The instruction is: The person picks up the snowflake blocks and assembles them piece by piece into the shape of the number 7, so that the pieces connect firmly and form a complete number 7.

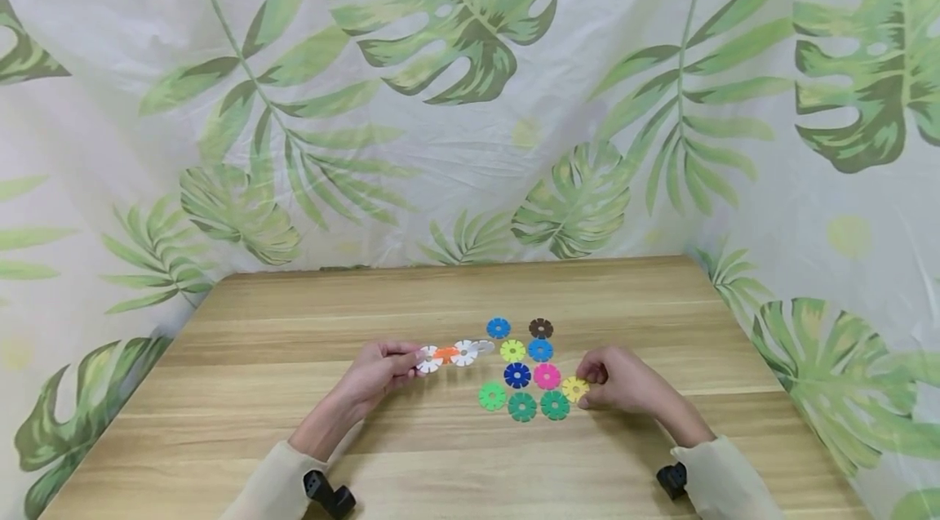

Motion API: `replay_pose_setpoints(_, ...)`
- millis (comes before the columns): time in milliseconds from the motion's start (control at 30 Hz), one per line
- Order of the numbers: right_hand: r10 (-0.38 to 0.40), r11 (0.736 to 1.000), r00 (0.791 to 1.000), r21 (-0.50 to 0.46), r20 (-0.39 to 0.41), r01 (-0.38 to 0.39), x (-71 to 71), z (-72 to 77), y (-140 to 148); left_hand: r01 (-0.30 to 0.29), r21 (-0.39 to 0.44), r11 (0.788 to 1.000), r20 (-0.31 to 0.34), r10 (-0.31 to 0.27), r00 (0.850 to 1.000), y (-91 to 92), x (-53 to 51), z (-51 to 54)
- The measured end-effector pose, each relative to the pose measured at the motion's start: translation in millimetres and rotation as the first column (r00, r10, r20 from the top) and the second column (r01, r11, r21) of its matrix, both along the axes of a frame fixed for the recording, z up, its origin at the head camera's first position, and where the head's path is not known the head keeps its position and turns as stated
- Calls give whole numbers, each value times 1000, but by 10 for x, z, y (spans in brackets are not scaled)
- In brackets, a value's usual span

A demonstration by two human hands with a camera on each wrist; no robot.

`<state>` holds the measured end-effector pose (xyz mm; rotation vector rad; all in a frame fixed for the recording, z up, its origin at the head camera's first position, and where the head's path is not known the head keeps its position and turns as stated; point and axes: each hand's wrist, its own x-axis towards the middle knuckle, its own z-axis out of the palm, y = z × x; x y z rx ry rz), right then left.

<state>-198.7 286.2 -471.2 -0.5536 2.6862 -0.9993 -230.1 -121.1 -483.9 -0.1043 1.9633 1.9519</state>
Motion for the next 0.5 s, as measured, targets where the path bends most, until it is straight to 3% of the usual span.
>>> replay_pose_setpoints(500,-20,999,999,26,27,19,-25,1,14,8,-9,1000,3,-8,1000,21,12,-13)
